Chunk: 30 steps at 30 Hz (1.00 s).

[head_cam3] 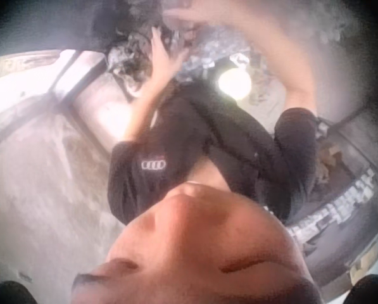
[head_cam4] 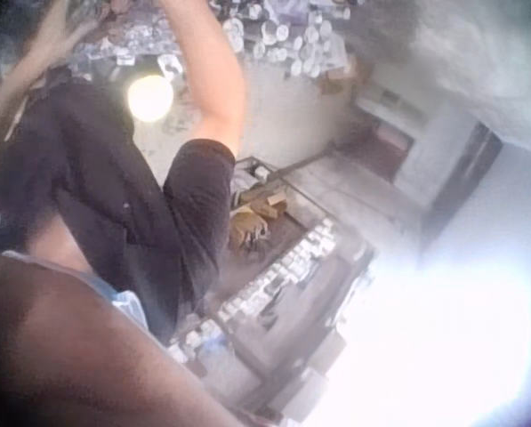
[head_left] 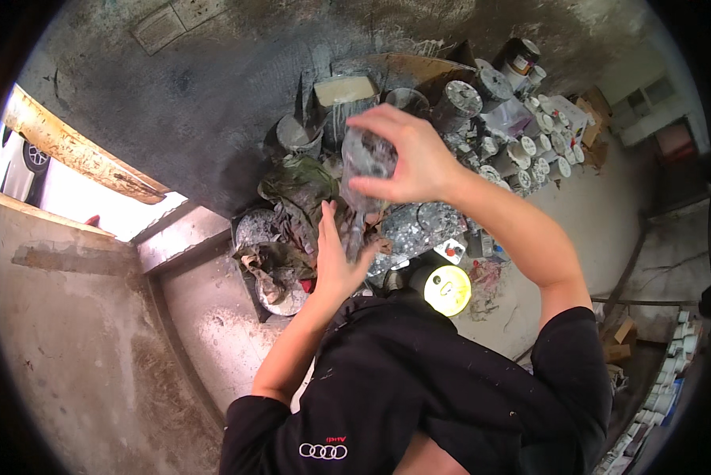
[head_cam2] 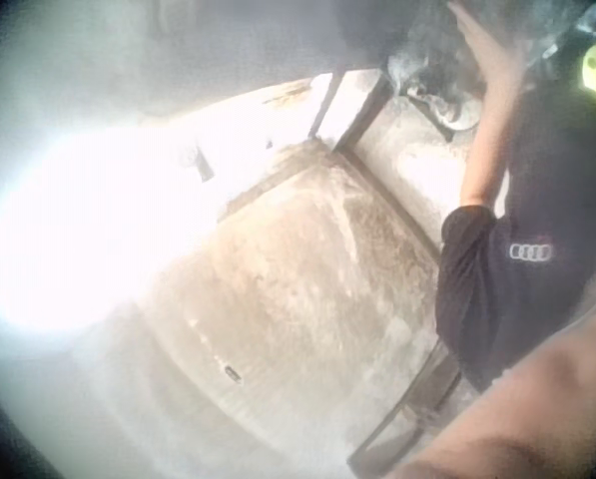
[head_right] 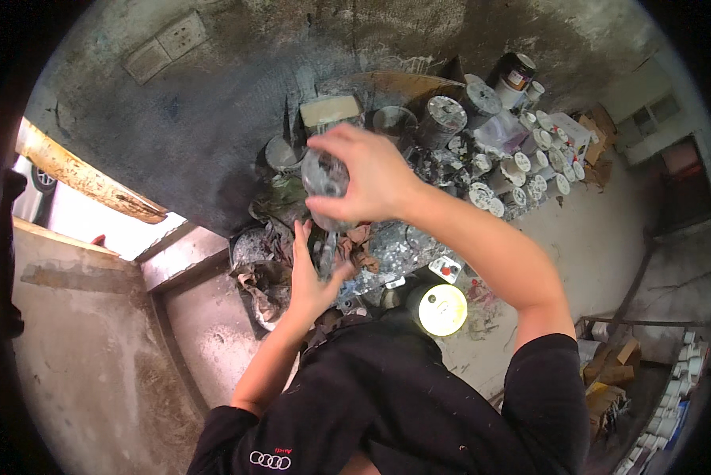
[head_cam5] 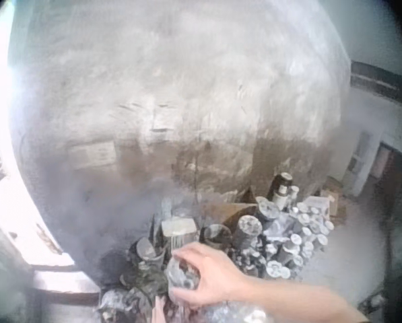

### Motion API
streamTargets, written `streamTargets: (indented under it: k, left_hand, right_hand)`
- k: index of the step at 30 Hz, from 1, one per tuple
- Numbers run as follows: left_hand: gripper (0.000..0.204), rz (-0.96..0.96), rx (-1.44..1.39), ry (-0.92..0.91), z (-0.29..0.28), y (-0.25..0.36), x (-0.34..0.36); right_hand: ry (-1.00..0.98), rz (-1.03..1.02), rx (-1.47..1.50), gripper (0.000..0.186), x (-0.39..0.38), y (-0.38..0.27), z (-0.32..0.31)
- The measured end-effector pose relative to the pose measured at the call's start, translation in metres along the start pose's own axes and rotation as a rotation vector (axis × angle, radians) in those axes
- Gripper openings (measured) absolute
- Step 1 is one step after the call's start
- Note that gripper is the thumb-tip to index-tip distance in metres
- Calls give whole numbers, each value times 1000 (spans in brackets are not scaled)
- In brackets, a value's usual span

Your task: The person walks through a garage and enters a paint mixing area. They open a paint can, pour some paint into a smaller container, and then pour liquid from a large white drum into the same container. They close the can and place it on a shelf.

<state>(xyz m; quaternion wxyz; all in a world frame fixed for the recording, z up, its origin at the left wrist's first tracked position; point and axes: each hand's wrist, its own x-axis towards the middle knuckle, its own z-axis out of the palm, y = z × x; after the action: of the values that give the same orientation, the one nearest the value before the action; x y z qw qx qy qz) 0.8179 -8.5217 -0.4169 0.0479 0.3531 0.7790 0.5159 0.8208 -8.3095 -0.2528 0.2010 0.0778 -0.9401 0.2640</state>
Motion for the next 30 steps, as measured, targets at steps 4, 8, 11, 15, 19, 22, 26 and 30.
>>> streamTargets:
  k: [4,8,11,15,19,22,26,30]
  left_hand:
    - [148,-5,-530,-55,3,21,33]
    - [124,-75,-812,-160,14,29,42]
    - [99,34,-781,-141,18,32,20]
    - [95,152,-687,-238,25,38,0]
    - [107,284,-656,-280,43,51,-12]
    - [106,261,-565,-365,47,57,-24]
    - [98,383,-756,-616,43,66,-32]
    - [90,600,-761,-644,42,70,-22]
  right_hand:
    - [-66,1,-38,77,-26,-18,2]
    - [-49,-63,-61,80,-49,-42,-11]
    - [-129,-138,1,78,-66,-53,-30]
    - [-152,-201,44,76,-90,-59,-43]
    - [-330,-210,89,71,-109,-55,-53]
    - [-338,-238,127,68,-115,-56,-60]
    - [-485,-406,312,66,-117,-73,-75]
    - [-636,-483,473,73,-112,-72,-83]
